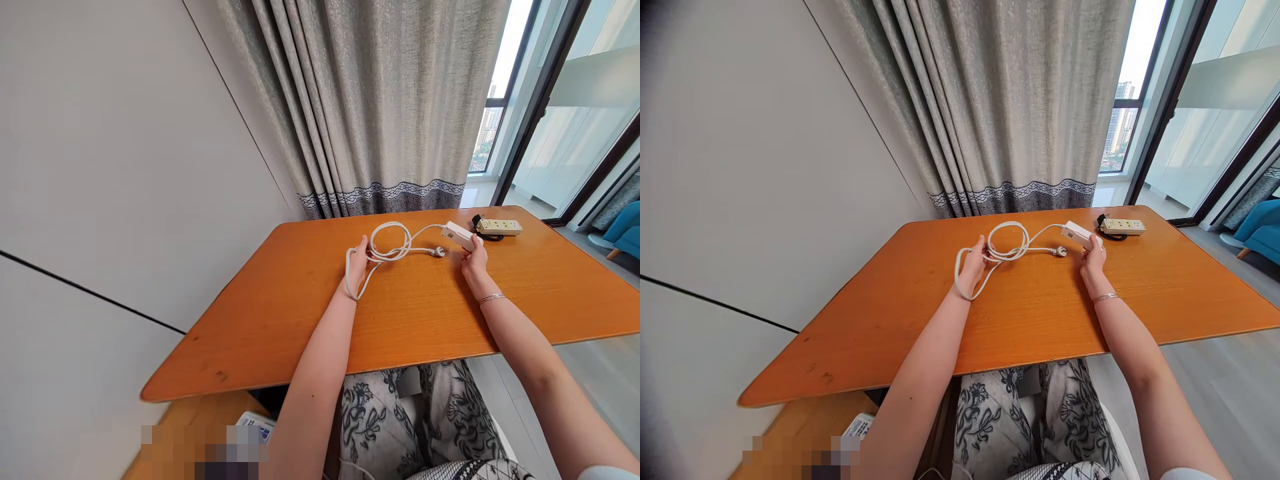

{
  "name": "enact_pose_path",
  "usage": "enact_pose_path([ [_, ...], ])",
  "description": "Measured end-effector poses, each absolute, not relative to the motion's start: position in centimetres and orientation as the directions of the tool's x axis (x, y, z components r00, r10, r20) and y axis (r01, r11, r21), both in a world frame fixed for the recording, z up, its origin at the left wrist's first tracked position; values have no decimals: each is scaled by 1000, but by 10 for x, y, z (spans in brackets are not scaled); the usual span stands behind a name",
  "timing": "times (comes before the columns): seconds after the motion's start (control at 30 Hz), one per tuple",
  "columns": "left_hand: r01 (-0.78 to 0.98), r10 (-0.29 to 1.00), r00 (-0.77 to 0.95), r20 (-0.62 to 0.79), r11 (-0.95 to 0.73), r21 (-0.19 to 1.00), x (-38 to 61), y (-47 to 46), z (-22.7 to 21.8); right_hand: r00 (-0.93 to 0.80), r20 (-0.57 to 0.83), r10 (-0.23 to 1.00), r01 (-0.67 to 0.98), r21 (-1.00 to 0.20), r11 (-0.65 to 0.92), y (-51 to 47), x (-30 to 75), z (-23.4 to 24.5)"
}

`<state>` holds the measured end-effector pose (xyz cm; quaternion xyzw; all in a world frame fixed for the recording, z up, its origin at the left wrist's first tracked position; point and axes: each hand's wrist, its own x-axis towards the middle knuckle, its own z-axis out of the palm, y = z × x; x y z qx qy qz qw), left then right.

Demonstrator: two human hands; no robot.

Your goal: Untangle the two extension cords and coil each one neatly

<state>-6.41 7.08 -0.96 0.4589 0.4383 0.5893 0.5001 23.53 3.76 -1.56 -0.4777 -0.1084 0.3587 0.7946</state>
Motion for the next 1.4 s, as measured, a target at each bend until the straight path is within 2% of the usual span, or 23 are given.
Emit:
enact_pose_path([
  [0.07,-315,994,-76,82,-102,944,-65,69,-4,712,-191,676,-474,-841,262,37,234,-16],
  [0.13,-371,993,-68,96,-115,922,-67,68,1,708,-206,675,-477,-845,242,37,232,-17],
  [0.27,-394,986,-91,138,-163,905,-71,67,9,711,-218,668,-473,-852,226,35,230,-16],
  [0.43,-466,955,-233,185,-276,840,-79,69,16,746,-216,630,-456,-855,247,34,235,-13],
  [0.63,-681,898,-439,35,-358,639,-111,83,19,774,-208,598,-434,-862,263,34,240,-11],
  [0.87,-666,791,-610,-42,-483,568,-150,90,21,763,-184,619,-413,-876,249,35,234,-15],
  [0.93,-617,769,-639,-18,-498,609,-152,90,20,764,-175,621,-403,-881,247,35,233,-16],
  [1.07,-350,745,-651,146,-465,813,-146,92,15,764,-171,621,-391,-889,236,35,233,-16],
  [1.17,-242,772,-605,195,-411,879,-138,94,9,762,-169,625,-386,-893,229,35,232,-15],
  [1.23,-137,814,-537,220,-341,930,-131,94,4,756,-167,633,-386,-895,224,35,231,-16],
  [1.3,43,868,-434,240,-246,968,-123,92,-1,746,-164,646,-387,-896,219,35,230,-16],
  [1.4,348,927,-277,251,-147,926,-111,84,-9,736,-162,658,-391,-895,216,36,230,-17],
])
